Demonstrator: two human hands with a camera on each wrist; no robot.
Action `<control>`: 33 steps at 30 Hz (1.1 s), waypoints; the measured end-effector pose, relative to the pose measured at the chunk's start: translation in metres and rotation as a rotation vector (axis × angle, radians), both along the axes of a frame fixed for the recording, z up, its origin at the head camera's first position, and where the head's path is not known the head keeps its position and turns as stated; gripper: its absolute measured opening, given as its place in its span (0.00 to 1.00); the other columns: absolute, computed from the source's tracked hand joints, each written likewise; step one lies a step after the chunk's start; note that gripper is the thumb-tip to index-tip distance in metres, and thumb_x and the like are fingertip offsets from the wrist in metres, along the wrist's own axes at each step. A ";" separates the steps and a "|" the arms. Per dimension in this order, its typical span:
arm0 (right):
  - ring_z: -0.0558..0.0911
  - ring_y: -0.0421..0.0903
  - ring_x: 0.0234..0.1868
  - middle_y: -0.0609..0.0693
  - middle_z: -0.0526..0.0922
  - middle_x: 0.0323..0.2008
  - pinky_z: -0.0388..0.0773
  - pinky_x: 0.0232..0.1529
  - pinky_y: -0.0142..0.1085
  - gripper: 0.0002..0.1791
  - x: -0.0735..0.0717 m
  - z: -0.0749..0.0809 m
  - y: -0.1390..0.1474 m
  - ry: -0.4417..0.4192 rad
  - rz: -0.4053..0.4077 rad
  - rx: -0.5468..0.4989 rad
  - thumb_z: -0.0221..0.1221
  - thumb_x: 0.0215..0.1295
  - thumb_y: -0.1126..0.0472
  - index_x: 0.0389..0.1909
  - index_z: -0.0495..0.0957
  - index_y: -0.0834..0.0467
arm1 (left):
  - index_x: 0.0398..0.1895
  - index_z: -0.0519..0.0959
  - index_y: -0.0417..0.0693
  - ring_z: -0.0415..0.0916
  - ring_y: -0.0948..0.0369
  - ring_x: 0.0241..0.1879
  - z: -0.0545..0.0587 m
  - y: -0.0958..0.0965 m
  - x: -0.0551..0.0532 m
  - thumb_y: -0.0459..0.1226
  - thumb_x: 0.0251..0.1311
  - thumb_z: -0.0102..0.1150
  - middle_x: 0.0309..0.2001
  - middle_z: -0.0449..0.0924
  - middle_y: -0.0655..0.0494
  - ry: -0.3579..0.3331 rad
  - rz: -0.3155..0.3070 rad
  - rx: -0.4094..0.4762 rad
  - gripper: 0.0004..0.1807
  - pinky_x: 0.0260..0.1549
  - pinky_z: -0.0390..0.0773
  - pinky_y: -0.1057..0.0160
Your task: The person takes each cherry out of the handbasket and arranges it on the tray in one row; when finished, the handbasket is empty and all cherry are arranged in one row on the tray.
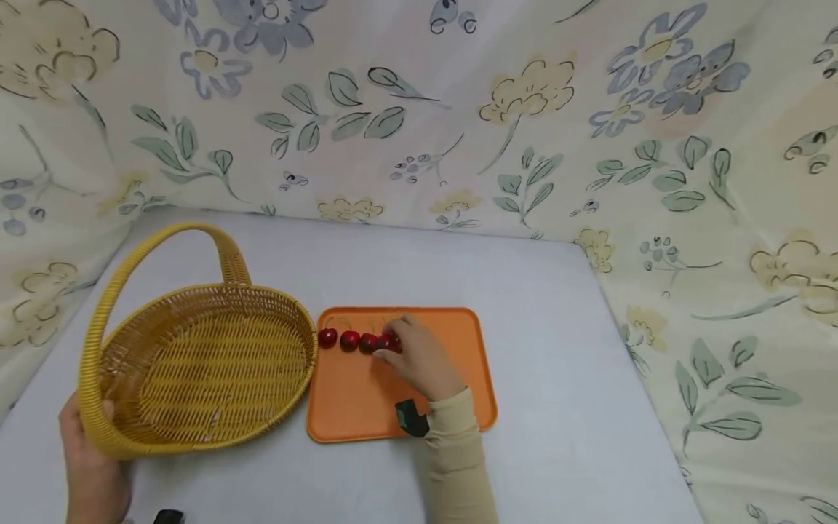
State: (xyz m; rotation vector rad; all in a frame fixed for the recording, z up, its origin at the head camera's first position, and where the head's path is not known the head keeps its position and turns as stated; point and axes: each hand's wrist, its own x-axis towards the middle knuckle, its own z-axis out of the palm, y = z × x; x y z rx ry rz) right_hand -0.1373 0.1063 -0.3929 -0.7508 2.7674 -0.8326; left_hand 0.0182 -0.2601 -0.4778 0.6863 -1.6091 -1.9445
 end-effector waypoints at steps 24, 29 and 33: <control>0.79 0.51 0.46 0.55 0.80 0.50 0.76 0.49 0.45 0.18 -0.004 -0.040 0.056 -0.053 -0.211 0.091 0.62 0.63 0.61 0.53 0.75 0.60 | 0.68 0.59 0.49 0.65 0.61 0.56 0.002 0.000 -0.001 0.36 0.73 0.41 0.67 0.54 0.53 0.056 -0.072 0.006 0.22 0.37 0.74 0.77; 0.79 0.51 0.47 0.55 0.80 0.49 0.76 0.49 0.46 0.19 -0.006 -0.043 0.057 -0.039 -0.213 0.102 0.62 0.63 0.60 0.53 0.74 0.60 | 0.70 0.58 0.55 0.61 0.62 0.61 0.006 0.005 0.003 0.41 0.74 0.38 0.68 0.54 0.57 -0.019 -0.025 -0.080 0.23 0.47 0.71 0.78; 0.79 0.52 0.46 0.56 0.79 0.50 0.76 0.49 0.46 0.21 -0.006 -0.043 0.056 -0.080 -0.213 0.094 0.62 0.63 0.60 0.55 0.73 0.61 | 0.61 0.71 0.43 0.64 0.63 0.60 0.032 0.027 0.008 0.47 0.73 0.41 0.60 0.67 0.62 0.091 0.295 -0.467 0.22 0.53 0.64 0.76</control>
